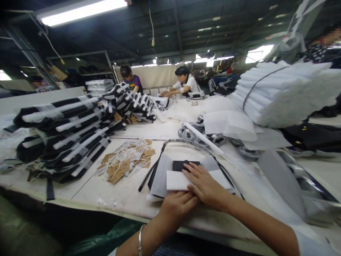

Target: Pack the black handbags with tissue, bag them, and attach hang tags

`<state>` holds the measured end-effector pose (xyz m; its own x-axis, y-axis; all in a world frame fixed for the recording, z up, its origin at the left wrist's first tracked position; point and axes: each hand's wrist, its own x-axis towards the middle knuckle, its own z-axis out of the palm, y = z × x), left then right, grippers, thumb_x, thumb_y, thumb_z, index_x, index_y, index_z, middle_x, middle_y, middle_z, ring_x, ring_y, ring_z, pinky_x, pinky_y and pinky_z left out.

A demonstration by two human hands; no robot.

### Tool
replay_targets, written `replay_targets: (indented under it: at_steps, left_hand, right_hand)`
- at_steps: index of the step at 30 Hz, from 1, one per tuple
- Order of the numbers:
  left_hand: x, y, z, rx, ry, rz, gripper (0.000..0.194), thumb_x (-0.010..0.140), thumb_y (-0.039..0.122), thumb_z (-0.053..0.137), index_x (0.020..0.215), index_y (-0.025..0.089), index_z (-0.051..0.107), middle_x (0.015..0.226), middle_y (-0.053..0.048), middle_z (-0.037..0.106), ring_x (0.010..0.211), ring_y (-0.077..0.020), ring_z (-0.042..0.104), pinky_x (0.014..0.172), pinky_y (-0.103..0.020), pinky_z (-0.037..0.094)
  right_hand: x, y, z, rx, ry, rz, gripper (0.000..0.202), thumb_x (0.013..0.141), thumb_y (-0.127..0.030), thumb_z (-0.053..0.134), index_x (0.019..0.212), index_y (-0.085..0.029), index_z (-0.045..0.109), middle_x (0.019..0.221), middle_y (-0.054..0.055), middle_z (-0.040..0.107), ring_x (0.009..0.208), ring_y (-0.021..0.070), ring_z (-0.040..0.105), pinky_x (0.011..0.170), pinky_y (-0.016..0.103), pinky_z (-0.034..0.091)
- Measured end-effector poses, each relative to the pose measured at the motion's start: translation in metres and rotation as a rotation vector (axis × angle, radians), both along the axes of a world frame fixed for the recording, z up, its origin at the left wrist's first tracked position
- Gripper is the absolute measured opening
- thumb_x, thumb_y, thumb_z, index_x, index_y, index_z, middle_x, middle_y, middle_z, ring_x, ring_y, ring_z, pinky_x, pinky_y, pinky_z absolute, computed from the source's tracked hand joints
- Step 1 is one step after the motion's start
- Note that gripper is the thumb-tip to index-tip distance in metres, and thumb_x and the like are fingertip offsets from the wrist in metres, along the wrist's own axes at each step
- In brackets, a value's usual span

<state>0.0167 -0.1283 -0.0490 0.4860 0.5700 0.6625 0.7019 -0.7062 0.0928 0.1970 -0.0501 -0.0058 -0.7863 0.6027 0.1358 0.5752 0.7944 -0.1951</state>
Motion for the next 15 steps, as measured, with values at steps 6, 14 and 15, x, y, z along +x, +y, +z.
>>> replay_targets:
  at_steps: [6,14,15]
  left_hand:
    - [0.000,0.002,-0.001,0.043,-0.036,0.003,0.017,0.101,0.022,0.049,0.105,0.022,0.065,0.089,0.000,0.073,0.082,-0.0174,0.067,0.069,-0.029,0.051]
    - [0.002,0.004,0.001,0.097,-0.054,0.007,0.026,0.102,0.022,0.043,0.092,0.019,0.066,0.075,-0.002,0.069,0.075,-0.0195,0.067,0.067,-0.032,0.052]
    - [0.002,0.004,0.001,0.105,-0.051,0.004,0.026,0.102,0.022,0.042,0.092,0.019,0.066,0.074,-0.002,0.069,0.073,-0.0193,0.067,0.066,-0.031,0.052]
  right_hand:
    - [-0.016,-0.004,0.008,0.027,0.072,-0.085,0.046,0.096,-0.039,0.057,0.135,-0.015,0.061,0.140,0.018,0.057,0.126,0.0330,0.052,0.106,0.052,0.044]
    - [-0.030,-0.008,0.009,-0.060,0.245,-0.113,0.035,0.089,-0.033,0.070,0.120,-0.018,0.070,0.124,0.014,0.063,0.115,0.0283,0.056,0.101,0.044,0.048]
    - [-0.030,-0.009,0.008,-0.094,0.283,-0.105,0.031,0.089,-0.032,0.069,0.117,-0.018,0.071,0.119,0.013,0.064,0.111,0.0263,0.058,0.098,0.041,0.049]
